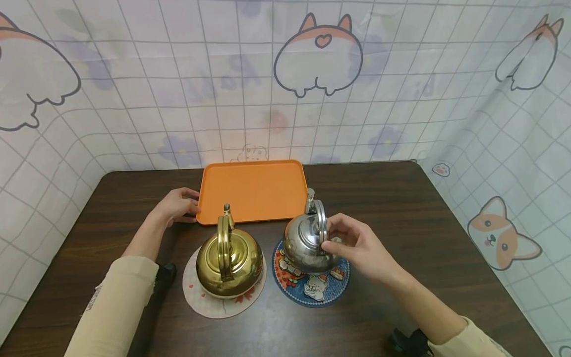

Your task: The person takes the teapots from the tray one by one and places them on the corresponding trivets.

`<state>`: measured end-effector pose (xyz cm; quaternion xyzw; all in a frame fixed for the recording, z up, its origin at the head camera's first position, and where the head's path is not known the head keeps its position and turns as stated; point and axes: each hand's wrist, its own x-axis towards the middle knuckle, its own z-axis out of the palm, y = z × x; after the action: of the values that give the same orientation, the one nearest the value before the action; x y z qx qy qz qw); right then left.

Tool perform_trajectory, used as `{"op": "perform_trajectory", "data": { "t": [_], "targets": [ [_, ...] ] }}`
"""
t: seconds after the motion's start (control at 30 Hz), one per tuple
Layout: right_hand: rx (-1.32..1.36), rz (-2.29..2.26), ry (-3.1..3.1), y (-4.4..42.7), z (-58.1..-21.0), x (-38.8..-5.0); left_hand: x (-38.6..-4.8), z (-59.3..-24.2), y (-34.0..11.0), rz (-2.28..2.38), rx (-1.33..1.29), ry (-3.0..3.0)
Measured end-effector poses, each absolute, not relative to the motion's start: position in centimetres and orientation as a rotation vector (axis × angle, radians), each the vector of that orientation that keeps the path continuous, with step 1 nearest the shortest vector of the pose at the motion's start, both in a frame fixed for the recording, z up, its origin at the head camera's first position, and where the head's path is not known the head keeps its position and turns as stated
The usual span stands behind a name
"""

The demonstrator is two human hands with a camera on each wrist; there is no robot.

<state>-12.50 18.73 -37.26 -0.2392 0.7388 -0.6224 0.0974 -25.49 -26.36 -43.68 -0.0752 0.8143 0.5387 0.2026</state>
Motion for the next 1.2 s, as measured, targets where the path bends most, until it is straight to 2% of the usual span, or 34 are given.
{"op": "perform_trajectory", "data": {
  "t": [0.87, 1.2],
  "targets": [
    [-0.776, -1.826, 2.070, 19.6, -39.3, -11.8, -24.8, -43.2, -26.0, 1.517, -0.207, 2.264],
    [-0.672, -1.704, 2.164, 21.2, -38.9, -12.5, -23.1, -42.9, -27.0, 1.435, -0.101, 2.328]
  ]
}}
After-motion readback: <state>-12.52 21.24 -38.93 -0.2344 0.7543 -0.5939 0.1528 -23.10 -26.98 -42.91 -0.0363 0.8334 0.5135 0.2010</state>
